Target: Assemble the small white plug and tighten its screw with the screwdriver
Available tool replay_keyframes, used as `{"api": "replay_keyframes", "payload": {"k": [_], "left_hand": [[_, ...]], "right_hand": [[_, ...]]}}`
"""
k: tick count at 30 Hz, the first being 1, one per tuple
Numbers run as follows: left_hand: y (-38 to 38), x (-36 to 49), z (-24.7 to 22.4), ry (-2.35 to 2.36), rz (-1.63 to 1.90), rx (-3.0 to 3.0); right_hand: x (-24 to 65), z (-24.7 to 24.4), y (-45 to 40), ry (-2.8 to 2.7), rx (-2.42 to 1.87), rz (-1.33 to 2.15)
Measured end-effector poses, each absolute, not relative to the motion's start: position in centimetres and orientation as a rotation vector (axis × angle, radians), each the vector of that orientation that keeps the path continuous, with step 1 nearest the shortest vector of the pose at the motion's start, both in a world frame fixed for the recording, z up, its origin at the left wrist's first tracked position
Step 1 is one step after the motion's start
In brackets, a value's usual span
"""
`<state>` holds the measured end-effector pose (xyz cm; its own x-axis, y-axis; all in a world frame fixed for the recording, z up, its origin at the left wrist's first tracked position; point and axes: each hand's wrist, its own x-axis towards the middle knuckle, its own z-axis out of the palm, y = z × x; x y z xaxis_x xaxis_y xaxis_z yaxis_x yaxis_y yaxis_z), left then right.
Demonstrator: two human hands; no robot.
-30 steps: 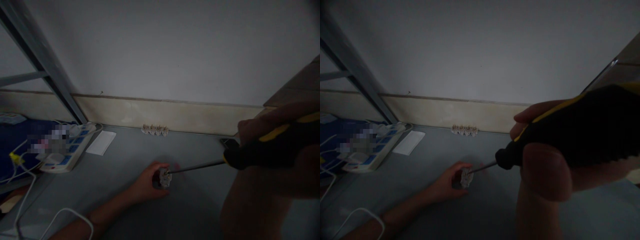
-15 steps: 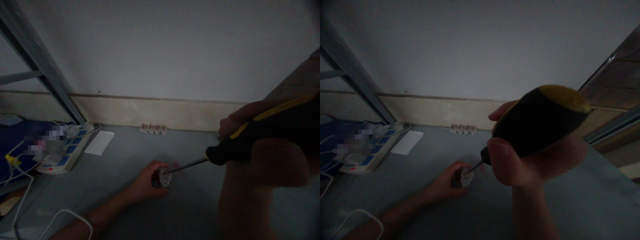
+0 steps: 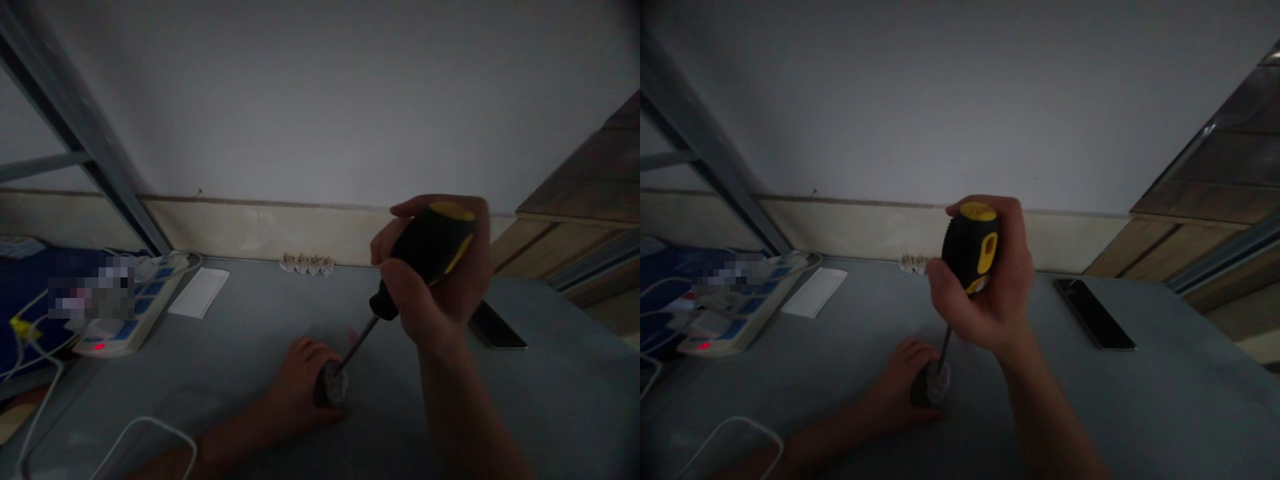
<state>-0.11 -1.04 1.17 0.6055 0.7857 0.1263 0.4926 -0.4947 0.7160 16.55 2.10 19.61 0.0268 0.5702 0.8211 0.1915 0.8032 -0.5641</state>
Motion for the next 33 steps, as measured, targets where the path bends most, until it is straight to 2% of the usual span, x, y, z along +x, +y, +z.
{"api": "replay_keyframes", "payload": {"k": [5,12,17,25,33], "left_hand": [[-1.1,-0.2,1.2,1.065,0.505,2.216],[-0.9,-0.2,0.9,1.074,0.479,2.205],[-0.8,-0.2,0.6,1.081,0.477,2.208],[-0.7,-0.1,1.4,1.098,0.449,2.18],[-0.8,-0.2,1.4,1.095,0.451,2.199]], "right_hand": [[14.9,19.4,2.7,-1.481,-0.348,0.664],[15.9,20.5,2.8,-1.39,-0.188,1.136],[17.4,21.1,2.7,-1.424,-0.198,1.21],[17.2,21.0,2.5,-1.427,-0.082,1.061],[17.8,21.8,2.0,-1.413,-0.121,1.258]]}}
